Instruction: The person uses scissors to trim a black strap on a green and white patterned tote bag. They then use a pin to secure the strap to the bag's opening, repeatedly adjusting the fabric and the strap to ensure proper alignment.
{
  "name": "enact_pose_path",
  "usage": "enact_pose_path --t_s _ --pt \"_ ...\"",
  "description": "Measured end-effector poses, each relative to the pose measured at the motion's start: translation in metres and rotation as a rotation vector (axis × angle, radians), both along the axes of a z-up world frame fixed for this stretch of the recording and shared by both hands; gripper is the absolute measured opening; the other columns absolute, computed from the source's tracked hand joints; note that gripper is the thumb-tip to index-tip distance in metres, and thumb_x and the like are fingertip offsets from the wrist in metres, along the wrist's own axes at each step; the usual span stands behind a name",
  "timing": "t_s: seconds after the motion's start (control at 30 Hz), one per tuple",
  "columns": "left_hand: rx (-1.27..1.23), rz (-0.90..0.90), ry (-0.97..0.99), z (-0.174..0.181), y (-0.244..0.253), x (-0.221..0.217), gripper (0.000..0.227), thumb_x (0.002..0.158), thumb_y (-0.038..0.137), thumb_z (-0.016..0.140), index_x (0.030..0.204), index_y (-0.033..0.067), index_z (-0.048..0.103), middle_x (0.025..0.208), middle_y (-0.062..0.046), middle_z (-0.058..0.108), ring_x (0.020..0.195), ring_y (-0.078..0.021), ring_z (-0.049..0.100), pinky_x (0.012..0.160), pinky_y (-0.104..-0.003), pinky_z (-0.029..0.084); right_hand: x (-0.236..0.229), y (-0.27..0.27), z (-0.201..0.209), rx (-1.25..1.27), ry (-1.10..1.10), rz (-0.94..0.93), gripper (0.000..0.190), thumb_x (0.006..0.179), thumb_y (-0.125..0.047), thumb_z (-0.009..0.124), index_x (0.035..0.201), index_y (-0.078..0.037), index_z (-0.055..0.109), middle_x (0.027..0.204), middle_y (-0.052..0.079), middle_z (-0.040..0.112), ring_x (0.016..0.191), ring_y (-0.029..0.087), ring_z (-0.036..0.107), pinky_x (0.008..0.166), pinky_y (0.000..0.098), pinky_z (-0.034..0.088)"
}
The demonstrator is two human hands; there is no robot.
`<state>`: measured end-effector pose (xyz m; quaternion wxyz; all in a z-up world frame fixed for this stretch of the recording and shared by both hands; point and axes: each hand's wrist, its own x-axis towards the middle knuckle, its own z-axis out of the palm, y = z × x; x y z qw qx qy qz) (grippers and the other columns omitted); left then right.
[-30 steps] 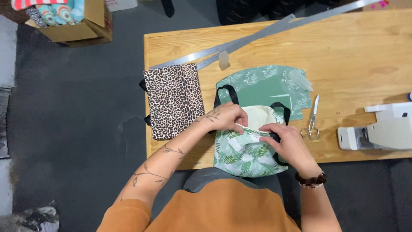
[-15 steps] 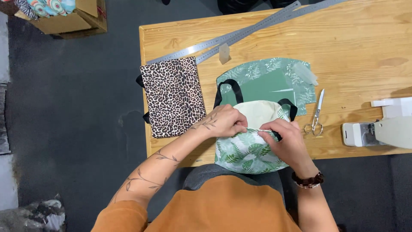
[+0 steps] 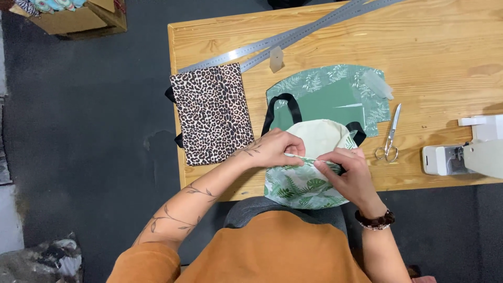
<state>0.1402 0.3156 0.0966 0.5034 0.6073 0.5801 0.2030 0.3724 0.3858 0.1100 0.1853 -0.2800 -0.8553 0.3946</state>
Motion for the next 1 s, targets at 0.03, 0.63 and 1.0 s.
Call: enact_pose_path --t_s 0.03,0.63,1.0 --pt "0.007 0.001 -0.003 -0.002 0.0 0.001 0.018 0.082 0.036 0.075 0.089 0.0195 0.073 0.079 0.004 0.075 0.075 -0.0193 0.068 0.072 -0.036 0.053 0.0 0.001 0.0 -0.01 -0.011 0.011 0.003 0.089 -0.022 0.076 0.088 -0.025 0.076 0.06 -0.006 0.058 0.067 0.014 0.064 0.075 0.0253 0.034" --pt "0.034 0.045 -0.183 -0.006 -0.014 -0.005 0.018 0.08 0.031 0.083 0.089 0.0172 0.076 0.076 0.003 0.071 0.07 -0.0096 0.063 0.068 -0.028 0.053 0.001 0.004 0.001 -0.235 0.075 0.063 0.011 0.084 -0.014 0.08 0.084 -0.014 0.069 0.055 -0.001 0.064 0.056 0.014 0.062 0.071 0.025 0.039" --pt "0.114 0.14 -0.143 -0.014 -0.026 -0.004 0.023 0.076 0.031 0.087 0.091 0.0173 0.076 0.079 0.002 0.073 0.07 -0.0099 0.065 0.065 -0.028 0.053 -0.004 0.007 -0.008 -0.211 0.045 0.052 0.009 0.089 -0.014 0.075 0.081 -0.014 0.074 0.058 0.0 0.066 0.062 0.018 0.068 0.075 0.0264 0.043"
